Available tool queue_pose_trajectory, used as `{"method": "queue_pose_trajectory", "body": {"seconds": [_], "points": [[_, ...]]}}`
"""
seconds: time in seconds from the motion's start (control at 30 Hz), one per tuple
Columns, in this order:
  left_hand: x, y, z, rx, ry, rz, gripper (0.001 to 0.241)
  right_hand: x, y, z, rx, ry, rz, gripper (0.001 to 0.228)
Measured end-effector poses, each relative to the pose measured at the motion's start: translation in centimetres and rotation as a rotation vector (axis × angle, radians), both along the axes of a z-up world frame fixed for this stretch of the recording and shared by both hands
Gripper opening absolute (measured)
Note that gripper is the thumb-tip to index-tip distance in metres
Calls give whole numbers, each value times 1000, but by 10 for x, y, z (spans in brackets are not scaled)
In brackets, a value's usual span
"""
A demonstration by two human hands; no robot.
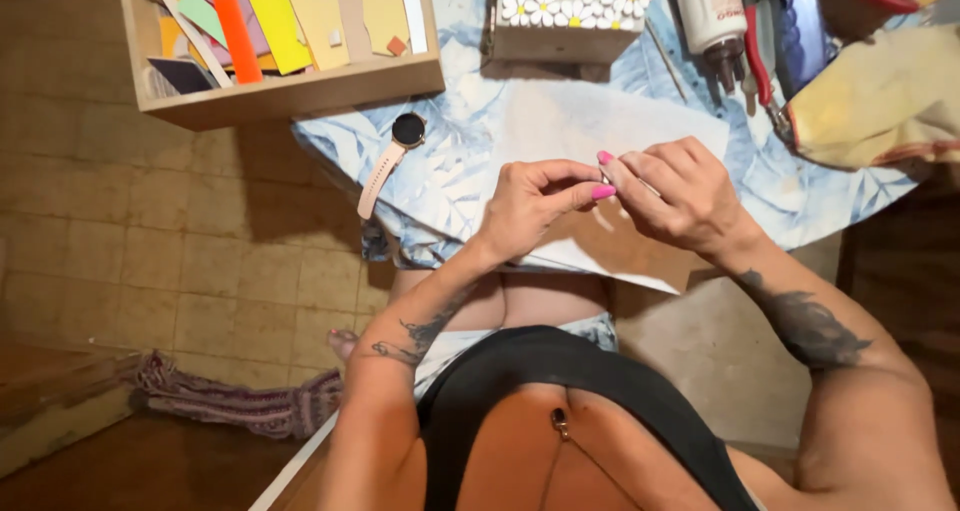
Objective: Decorating a small wooden box with colorful mosaic pieces using glue and a brush
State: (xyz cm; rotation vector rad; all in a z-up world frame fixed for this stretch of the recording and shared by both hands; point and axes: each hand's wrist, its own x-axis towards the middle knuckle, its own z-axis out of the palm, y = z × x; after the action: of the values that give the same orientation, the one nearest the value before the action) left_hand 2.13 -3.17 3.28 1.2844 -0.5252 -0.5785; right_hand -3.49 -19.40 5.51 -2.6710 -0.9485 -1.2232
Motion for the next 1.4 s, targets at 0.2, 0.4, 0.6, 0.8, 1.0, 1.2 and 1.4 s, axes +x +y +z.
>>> {"method": "queue_pose_trajectory", "body": {"seconds": [0.2,0.4,0.6,0.8,1.0,1.2,1.4], "points": [[7,-13,13,-37,-74,30,9,6,-7,11,-25,-98,22,15],[14,-21,23,33,-309,84,6,12,-31,-8,30,-25,-8,15],[27,-28,22,-58,-945,236,12,39,-96,-15,230,224,-442,23],[35,-27,28,-9,-1278,357,17,92,-133,-47,-35,595,-1042,67],[41,-18,36,45,-1364,400,15,96,-138,-25,34,853,-1128,66],[45,-15,39,124,-1463,388,16,48,-119,9,1478,808,-494,26],[44,-20,51,83,-1534,393,17,25,-82,40,1931,597,203,69]]}}
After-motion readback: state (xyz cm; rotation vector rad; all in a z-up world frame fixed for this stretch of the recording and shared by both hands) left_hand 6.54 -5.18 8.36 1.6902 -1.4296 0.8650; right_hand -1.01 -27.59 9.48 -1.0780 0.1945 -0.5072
